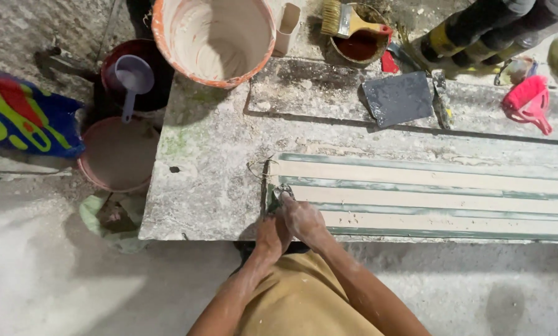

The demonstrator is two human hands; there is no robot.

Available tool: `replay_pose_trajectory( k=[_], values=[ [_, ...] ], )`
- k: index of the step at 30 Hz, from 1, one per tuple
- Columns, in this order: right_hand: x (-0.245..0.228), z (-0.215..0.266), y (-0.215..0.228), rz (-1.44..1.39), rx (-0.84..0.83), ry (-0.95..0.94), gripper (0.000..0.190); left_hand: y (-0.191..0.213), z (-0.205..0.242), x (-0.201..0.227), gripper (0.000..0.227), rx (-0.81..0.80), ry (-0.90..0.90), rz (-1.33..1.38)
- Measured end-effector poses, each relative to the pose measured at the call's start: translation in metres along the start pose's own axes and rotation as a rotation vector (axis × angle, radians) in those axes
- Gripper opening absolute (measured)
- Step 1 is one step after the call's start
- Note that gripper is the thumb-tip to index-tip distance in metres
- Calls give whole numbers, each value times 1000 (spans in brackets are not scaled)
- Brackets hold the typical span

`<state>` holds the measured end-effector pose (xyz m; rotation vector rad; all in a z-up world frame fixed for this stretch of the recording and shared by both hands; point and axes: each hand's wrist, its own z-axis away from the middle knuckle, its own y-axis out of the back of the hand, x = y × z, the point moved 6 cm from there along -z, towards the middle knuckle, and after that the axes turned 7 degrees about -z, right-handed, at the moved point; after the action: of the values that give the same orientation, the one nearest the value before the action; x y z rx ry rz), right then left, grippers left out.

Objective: Smoothing and cleaning the grooves of a decorative plaster board using a small scraper and a knife.

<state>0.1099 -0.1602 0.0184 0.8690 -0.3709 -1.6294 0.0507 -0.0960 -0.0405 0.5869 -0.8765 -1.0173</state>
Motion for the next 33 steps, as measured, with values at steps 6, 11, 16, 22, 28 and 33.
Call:
replay_pose_trajectory(
  k=[6,11,16,22,28,33],
  values=[
    [-1,-16,-3,-43,-15,-86,49,-113,-45,-11,60,58,143,-273],
    [-6,0,-6,19,-30,-99,51,-81,-30,-27,68,-13,3,214],
    [-35,6,12,-52,-21,-70,52,-201,-76,-55,47,-120,-162,-253],
    [-38,-14,-5,-48,21,-27,53,-105,-34,-37,39,101,-333,-259],
    [-32,4,-23,16,-53,-5,54,17,35,-39,30,235,-500,150],
    [-36,6,-12,15,-70,13,58,9,43,-75,16,307,-536,125]
  ],
)
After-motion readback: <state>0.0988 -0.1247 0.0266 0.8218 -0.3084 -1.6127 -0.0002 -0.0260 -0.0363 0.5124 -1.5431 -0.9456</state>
